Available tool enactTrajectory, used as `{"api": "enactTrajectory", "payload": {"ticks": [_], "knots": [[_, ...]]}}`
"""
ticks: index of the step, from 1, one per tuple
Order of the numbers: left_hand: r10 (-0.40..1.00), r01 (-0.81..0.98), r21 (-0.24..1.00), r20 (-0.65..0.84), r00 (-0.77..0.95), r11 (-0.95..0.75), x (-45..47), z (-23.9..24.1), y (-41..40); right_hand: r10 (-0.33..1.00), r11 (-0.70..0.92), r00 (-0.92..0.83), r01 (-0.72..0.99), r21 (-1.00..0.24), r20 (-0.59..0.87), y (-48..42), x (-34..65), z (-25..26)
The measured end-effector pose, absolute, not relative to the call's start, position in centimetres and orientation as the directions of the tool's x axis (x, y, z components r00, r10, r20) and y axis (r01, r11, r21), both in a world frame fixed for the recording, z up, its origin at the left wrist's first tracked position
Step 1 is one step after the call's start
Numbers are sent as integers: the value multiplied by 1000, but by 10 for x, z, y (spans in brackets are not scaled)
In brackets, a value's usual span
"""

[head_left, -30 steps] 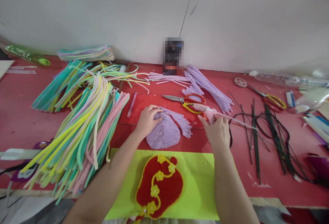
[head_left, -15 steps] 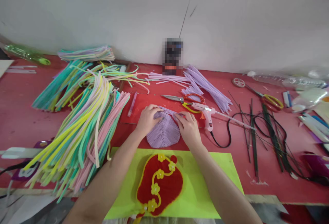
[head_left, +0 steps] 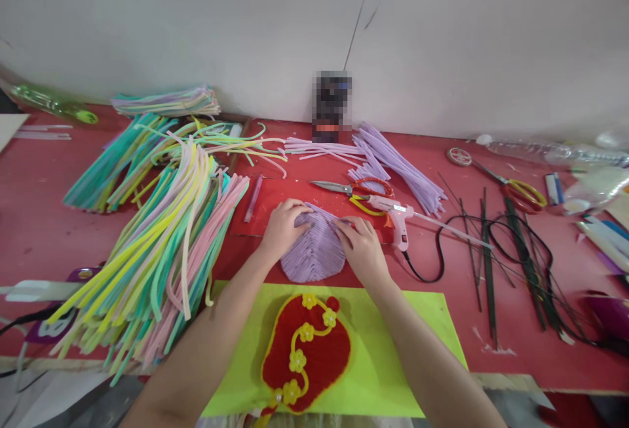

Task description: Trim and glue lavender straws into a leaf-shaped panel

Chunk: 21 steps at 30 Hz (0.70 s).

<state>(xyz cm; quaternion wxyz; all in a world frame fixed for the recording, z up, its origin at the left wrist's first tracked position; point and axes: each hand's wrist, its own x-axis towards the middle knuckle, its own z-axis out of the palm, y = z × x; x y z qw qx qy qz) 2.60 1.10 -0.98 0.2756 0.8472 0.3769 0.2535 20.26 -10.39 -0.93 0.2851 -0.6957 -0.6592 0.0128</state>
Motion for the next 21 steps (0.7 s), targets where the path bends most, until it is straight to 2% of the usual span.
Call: {"api": "enactTrajectory", "payload": {"ticks": [21], "knots": [[789, 509, 658, 223, 572, -555, 26, -6, 8, 929, 33, 116, 920, -390, 352, -106, 203, -10]]}}
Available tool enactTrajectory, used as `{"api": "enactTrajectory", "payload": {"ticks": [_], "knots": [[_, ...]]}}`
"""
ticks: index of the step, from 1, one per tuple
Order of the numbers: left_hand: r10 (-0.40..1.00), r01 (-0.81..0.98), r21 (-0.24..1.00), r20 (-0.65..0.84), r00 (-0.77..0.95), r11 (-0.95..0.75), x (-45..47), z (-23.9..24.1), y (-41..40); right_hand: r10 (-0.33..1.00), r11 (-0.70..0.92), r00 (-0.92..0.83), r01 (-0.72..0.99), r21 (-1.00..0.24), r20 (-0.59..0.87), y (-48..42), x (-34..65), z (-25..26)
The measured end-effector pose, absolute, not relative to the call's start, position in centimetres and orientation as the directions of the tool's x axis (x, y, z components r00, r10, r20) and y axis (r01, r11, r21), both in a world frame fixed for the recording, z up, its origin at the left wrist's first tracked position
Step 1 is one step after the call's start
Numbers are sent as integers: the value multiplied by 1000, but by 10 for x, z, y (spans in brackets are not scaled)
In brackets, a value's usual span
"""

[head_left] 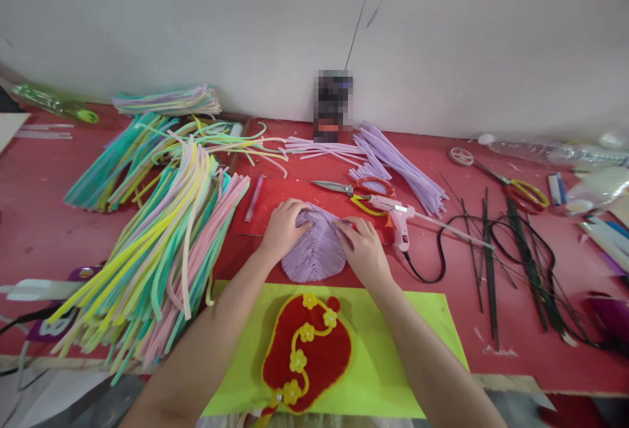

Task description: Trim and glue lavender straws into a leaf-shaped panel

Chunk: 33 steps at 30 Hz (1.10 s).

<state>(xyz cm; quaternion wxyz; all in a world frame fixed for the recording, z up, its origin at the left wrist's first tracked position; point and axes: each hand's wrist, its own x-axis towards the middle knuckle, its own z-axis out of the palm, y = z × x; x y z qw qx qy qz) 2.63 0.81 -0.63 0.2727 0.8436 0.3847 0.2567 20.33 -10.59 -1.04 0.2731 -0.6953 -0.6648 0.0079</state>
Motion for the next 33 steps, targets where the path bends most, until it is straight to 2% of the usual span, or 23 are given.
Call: {"api": "enactTrajectory", "payload": {"ticks": [16, 25, 33], "knots": [[826, 587, 590, 303, 475, -554, 26, 3, 1, 931, 29, 125, 912, -409, 343, -108, 201, -7], [779, 546, 569, 330, 533, -615, 26, -3, 2, 925, 54, 109, 910, -411, 363, -108, 197, -2], [793, 559, 580, 301, 530, -593, 26, -6, 5, 937, 76, 78, 906, -417, 342, -108, 196, -4]]}}
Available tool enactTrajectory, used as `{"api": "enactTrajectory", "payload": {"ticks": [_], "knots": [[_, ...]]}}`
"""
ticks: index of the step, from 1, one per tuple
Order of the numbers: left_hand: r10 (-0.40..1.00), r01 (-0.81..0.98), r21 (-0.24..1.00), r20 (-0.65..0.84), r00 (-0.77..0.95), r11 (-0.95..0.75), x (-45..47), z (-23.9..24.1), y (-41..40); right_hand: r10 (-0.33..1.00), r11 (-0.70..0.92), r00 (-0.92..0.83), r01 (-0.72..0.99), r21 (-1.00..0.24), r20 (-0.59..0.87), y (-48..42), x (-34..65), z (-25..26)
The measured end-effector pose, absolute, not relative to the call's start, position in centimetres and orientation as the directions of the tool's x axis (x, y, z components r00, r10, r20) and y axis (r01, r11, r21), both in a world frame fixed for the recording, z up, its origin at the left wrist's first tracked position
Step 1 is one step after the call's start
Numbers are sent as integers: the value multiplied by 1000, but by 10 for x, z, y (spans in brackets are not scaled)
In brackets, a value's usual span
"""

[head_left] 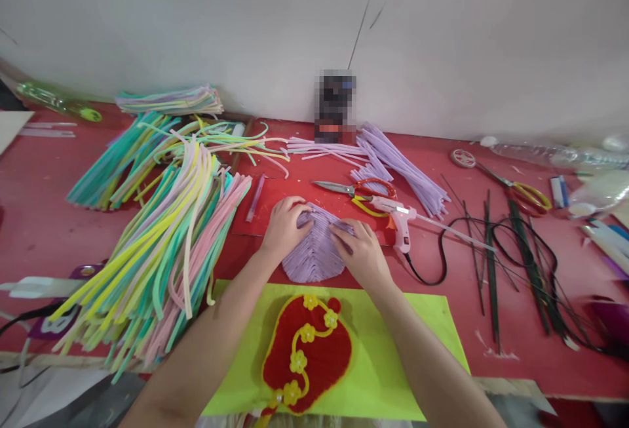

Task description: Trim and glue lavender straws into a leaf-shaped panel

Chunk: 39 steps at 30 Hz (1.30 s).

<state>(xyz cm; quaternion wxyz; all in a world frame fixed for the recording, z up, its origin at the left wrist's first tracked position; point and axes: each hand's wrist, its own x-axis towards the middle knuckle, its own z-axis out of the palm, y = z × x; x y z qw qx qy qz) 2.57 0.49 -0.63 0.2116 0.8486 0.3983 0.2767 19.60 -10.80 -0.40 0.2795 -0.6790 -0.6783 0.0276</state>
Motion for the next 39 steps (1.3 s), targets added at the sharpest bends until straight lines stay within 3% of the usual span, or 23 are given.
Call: {"api": "enactTrajectory", "payload": {"ticks": [11, 23, 27, 32, 35, 39], "knots": [[732, 597, 425, 349, 585, -680, 29, 0, 8, 938, 77, 73, 909, -410, 340, -107, 196, -2], [775, 644, 447, 227, 589, -620, 43, 3, 15, 938, 92, 59, 907, -410, 342, -108, 197, -2], [848, 613, 601, 244, 469, -512, 44, -5, 24, 932, 102, 56, 908, -406, 359, -107, 197, -3], [941, 396, 866, 208, 267, -304, 42, -11, 34, 933, 97, 62, 906, -413, 355, -107, 198, -4], [941, 113, 985, 83, 329, -127, 26, -7, 33, 935, 90, 70, 901, -424, 347, -107, 198, -3], [918, -16, 1000, 1, 397, 6, -4, -4, 23, 937, 101, 68, 886, -452, 343, -107, 199, -2]]}}
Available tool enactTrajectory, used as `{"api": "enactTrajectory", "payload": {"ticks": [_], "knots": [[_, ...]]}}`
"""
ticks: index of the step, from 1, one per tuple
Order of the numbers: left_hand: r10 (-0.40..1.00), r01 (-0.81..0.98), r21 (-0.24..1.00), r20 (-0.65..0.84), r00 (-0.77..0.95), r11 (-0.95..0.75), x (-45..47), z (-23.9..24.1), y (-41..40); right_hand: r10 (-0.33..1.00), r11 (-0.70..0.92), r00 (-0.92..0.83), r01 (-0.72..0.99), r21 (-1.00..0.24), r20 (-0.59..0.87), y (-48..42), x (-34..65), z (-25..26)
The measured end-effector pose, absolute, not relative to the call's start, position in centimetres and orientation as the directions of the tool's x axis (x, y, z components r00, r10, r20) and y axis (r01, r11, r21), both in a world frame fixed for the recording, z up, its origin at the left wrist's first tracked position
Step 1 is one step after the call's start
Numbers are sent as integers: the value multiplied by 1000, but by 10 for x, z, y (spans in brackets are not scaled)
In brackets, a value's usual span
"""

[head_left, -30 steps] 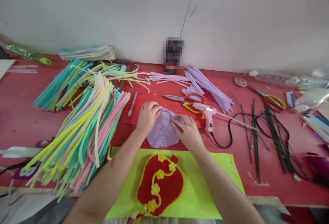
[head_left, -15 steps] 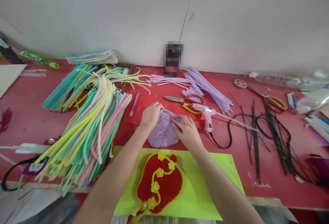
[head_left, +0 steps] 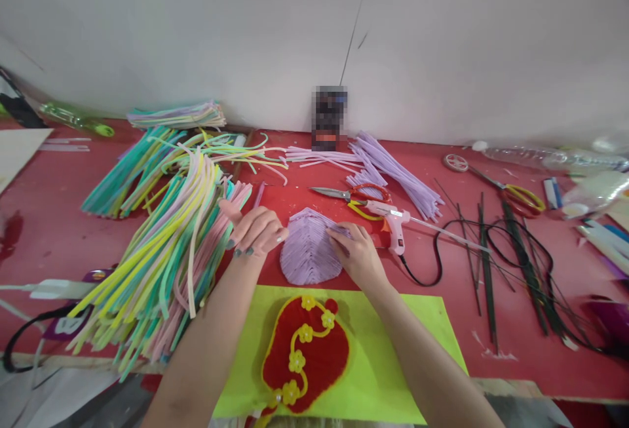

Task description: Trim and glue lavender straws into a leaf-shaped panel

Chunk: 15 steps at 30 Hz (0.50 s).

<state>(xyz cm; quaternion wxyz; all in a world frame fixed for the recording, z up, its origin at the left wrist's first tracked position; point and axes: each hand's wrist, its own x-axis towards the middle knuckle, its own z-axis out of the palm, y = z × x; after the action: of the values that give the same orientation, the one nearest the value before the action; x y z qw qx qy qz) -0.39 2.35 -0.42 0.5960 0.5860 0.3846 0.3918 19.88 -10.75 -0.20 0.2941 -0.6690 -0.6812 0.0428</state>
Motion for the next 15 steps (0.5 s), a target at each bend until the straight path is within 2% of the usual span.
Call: {"api": "enactTrajectory", "payload": {"ticks": [3, 7, 10, 13, 15], "knots": [[911, -55, 998, 10, 413, 13, -5, -2, 20, 936, 100, 74, 881, -462, 344, -107, 199, -3], [906, -50, 995, 104, 410, -92, 17, 3, 27, 934, 92, 83, 884, -459, 346, -107, 199, -3], [886, 256, 923, 156, 438, -289, 29, 1, 31, 933, 100, 76, 885, -455, 352, -107, 199, -3], [878, 582, 673, 236, 416, -457, 32, -3, 29, 934, 101, 76, 882, -461, 350, -107, 199, -3], [883, 667, 581, 255, 394, -466, 32, -6, 27, 934, 100, 77, 880, -464, 348, -107, 200, -3]]}}
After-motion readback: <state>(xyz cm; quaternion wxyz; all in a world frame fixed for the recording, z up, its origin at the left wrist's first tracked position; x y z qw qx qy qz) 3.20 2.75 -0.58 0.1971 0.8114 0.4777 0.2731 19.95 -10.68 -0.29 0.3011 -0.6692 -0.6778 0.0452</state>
